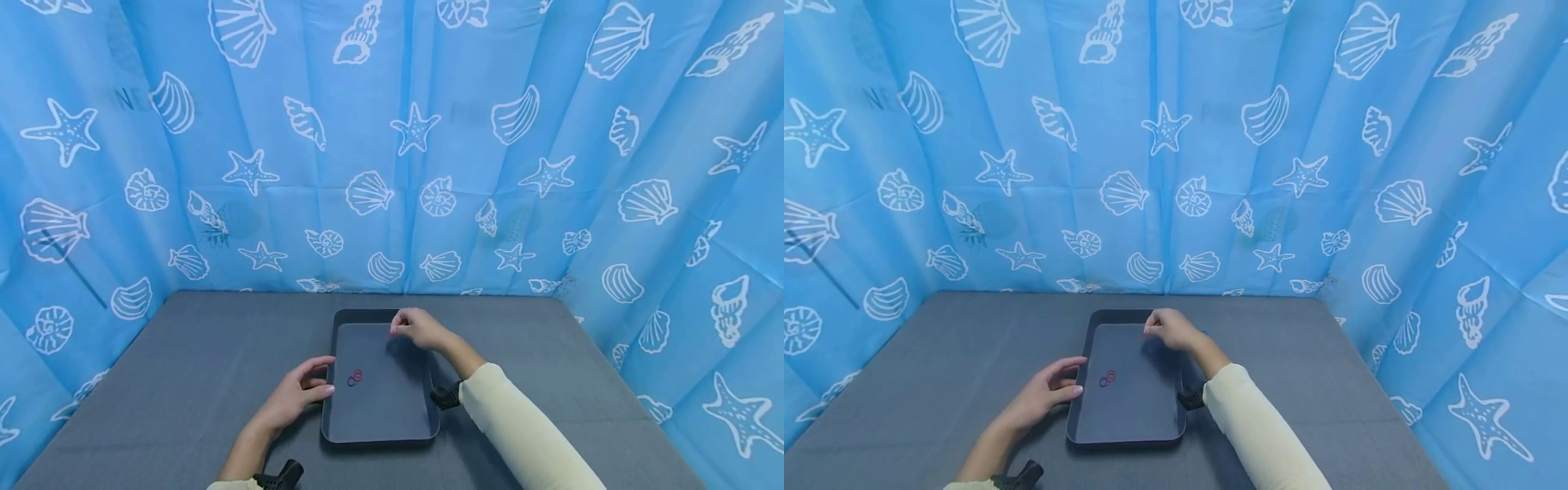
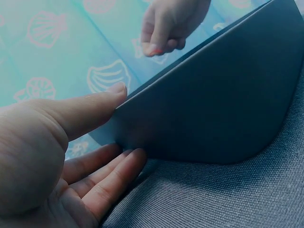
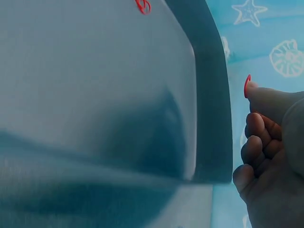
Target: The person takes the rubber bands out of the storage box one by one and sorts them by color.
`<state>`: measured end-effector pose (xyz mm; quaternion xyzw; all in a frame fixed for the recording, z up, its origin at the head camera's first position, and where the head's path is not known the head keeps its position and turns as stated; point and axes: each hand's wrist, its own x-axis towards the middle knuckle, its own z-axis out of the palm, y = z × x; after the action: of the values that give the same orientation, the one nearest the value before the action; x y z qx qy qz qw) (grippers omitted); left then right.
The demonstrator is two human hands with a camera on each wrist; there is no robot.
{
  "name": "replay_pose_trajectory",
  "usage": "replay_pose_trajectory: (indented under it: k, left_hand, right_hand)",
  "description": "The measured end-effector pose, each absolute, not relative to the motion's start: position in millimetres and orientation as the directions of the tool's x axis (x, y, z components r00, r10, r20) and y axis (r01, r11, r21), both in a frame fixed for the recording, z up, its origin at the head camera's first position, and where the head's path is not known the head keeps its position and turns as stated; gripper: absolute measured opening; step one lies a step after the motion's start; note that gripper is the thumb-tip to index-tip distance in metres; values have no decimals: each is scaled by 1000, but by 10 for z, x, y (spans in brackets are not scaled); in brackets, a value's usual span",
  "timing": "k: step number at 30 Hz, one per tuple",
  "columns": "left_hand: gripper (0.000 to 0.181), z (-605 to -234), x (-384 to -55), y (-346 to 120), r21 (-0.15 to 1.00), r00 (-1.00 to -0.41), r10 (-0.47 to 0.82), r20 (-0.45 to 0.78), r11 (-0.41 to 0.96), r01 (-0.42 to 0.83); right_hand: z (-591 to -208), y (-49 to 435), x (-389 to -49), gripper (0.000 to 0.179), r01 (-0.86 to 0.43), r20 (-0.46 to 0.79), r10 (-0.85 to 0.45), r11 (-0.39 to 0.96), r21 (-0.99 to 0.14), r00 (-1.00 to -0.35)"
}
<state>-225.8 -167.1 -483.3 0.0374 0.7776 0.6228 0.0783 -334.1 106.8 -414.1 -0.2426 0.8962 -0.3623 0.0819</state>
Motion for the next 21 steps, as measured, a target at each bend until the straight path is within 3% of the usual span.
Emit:
replay_pose_trajectory:
  k: [21]
  left_hand:
    - [50, -4834, -2255, -1674, 977, -985, 162, -66, 212, -31]
  right_hand:
    - [-4394, 1741, -3315, 10, -305, 65, -358, 669, -678, -931]
